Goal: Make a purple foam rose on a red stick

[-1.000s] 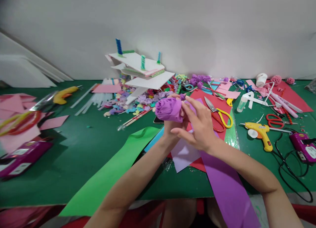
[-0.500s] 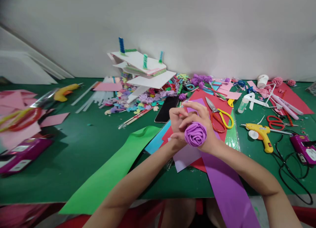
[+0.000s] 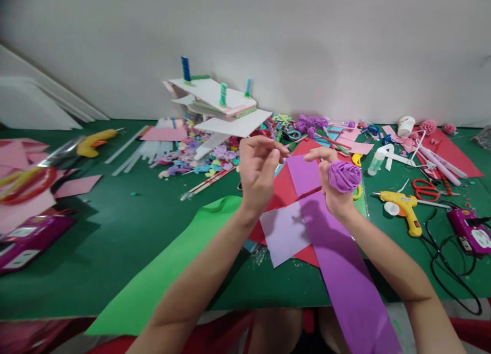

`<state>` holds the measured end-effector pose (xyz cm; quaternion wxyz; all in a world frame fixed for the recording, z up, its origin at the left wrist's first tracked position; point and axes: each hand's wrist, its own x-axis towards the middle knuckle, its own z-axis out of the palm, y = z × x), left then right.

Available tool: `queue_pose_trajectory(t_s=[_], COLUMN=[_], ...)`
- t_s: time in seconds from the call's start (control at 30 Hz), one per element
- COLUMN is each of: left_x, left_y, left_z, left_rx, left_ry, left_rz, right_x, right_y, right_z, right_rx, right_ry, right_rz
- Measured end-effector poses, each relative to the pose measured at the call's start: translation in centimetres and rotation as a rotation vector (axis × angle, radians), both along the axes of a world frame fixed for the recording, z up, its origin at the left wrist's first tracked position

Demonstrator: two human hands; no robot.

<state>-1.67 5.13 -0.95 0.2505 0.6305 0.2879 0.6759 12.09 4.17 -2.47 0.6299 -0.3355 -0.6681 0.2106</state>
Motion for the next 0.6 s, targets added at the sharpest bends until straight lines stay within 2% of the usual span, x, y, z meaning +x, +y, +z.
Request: queue_pose_trajectory(t_s=[0.07, 0.17, 0.27, 0.33, 0.4, 0.5, 0.6], left_x=[-0.4, -0.1, 0.9, 1.5, 1.8, 1.9, 1.8], left_y=[-0.4, -1.4, -2.2, -2.4, -2.4, -2.2, -1.9], left_z=[0.5, 0.9, 0.7, 0.4, 0.2, -0.1, -0.3], left_rx=[-0.046, -0.144, -0.213, -0.228, -0.244, -0.274, -0.265], left_ry=[0.095, 0.413, 0.672, 0.665, 0.573, 0.475, 0.466], left_rz=[-0.029, -0.111, -0.131, -0.125, -0.114, -0.114, -0.128], right_x=[0.0, -0.3, -0.5, -0.5, -0.5, -0.3, -0.2], right_y=[0.6, 1.1, 1.4, 1.5, 1.6, 1.8, 2.0], right_z=[-0.4, -0.7, -0.7, -0.6, -0.6, -0.8, -1.2], right_rx=[-0.083, -0.316, -0.432, -0.427, -0.436, -0.453, -0.452], right_ry=[0.117, 0.214, 0.286, 0.314, 0.307, 0.242, 0.161], right_rz=[0.123, 0.298, 0.382, 0.382, 0.398, 0.44, 0.413])
